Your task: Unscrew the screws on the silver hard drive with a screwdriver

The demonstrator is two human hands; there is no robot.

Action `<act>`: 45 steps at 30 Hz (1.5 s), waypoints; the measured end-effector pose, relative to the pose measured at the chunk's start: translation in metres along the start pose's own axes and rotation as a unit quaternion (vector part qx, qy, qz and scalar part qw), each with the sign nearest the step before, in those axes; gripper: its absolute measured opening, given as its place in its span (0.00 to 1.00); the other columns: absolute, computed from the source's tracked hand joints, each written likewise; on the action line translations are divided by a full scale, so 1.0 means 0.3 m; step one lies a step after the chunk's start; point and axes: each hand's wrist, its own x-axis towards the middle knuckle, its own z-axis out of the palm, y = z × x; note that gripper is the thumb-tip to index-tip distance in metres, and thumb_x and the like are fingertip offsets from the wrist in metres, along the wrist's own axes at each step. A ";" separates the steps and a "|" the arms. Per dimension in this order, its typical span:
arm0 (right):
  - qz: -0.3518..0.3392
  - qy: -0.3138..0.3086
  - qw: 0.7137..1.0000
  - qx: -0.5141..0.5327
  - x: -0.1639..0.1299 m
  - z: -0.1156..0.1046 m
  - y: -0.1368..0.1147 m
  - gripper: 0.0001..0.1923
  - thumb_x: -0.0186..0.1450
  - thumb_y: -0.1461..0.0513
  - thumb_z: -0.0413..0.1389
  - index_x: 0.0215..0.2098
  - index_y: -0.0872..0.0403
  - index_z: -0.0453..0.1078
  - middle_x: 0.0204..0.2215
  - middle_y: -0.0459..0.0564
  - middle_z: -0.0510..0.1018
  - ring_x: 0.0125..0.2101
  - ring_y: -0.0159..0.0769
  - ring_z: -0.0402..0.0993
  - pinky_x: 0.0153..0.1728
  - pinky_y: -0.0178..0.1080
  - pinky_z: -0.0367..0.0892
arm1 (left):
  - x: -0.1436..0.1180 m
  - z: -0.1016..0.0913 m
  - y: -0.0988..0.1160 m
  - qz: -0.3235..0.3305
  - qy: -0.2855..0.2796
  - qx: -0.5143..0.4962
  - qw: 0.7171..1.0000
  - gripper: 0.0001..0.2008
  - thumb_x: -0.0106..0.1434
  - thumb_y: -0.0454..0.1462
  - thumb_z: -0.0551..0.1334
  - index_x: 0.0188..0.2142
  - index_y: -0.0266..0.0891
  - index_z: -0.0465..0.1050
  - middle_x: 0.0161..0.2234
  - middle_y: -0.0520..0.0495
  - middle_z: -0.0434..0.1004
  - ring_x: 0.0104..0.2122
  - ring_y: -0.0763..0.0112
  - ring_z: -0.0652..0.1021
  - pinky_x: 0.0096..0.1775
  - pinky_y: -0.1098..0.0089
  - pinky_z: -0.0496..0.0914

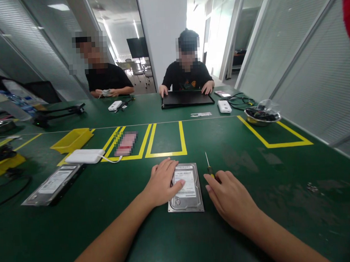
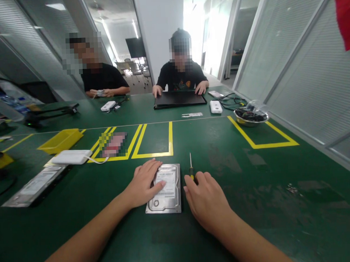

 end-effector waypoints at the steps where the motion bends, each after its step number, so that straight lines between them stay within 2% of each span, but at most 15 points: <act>1: 0.007 -0.004 1.000 -0.009 0.001 0.005 0.004 0.19 0.72 0.60 0.44 0.54 0.57 0.71 0.35 0.57 0.70 0.36 0.42 0.65 0.39 0.44 0.64 | 0.001 -0.002 0.007 -0.001 0.003 0.002 1.000 0.30 0.67 0.50 0.55 0.63 0.39 0.59 0.63 0.35 0.62 0.63 0.46 0.59 0.58 0.45 0.55; 5: 0.027 -0.019 0.999 -0.032 0.006 0.025 0.016 0.19 0.71 0.59 0.46 0.54 0.57 0.71 0.36 0.58 0.72 0.37 0.44 0.67 0.38 0.44 0.64 | -0.003 -0.011 0.028 -0.008 0.014 0.018 1.000 0.29 0.66 0.51 0.56 0.61 0.39 0.62 0.57 0.36 0.65 0.58 0.47 0.64 0.56 0.48 0.58; 9: 0.039 -0.034 0.997 -0.049 0.012 0.025 0.023 0.18 0.71 0.59 0.47 0.52 0.55 0.73 0.37 0.58 0.73 0.38 0.44 0.68 0.38 0.44 0.64 | -0.009 -0.014 0.035 -0.020 0.011 0.037 0.999 0.31 0.66 0.53 0.54 0.62 0.40 0.62 0.55 0.35 0.65 0.55 0.47 0.64 0.54 0.47 0.59; 19: 0.055 -0.056 0.994 -0.079 0.022 0.014 0.057 0.18 0.71 0.58 0.47 0.52 0.52 0.74 0.36 0.56 0.74 0.37 0.44 0.69 0.36 0.43 0.60 | -0.018 -0.013 0.045 -0.020 0.006 0.024 1.000 0.35 0.67 0.54 0.53 0.66 0.37 0.55 0.58 0.35 0.64 0.54 0.48 0.65 0.54 0.49 0.60; 25: 0.050 -0.067 0.993 -0.087 0.025 0.006 0.064 0.17 0.71 0.58 0.47 0.49 0.50 0.74 0.36 0.55 0.74 0.37 0.43 0.69 0.36 0.42 0.59 | -0.027 -0.013 0.063 -0.016 0.018 0.040 0.999 0.32 0.68 0.52 0.52 0.64 0.36 0.60 0.58 0.35 0.66 0.55 0.47 0.65 0.54 0.49 0.59; 32: 0.059 -0.077 0.991 -0.094 0.032 0.000 0.083 0.13 0.70 0.57 0.48 0.39 0.50 0.74 0.34 0.54 0.74 0.36 0.44 0.70 0.34 0.42 0.56 | -0.031 -0.004 0.072 -0.017 0.022 0.041 0.999 0.32 0.68 0.52 0.52 0.65 0.37 0.58 0.59 0.35 0.64 0.56 0.47 0.64 0.56 0.49 0.58; 45: 0.074 -0.106 0.984 -0.121 0.029 -0.017 0.125 0.10 0.68 0.58 0.50 0.37 0.51 0.73 0.34 0.53 0.76 0.36 0.44 0.73 0.33 0.42 0.51 | -0.040 -0.009 0.076 0.001 0.023 0.030 0.999 0.33 0.67 0.53 0.53 0.65 0.36 0.59 0.58 0.33 0.66 0.55 0.47 0.66 0.54 0.49 0.62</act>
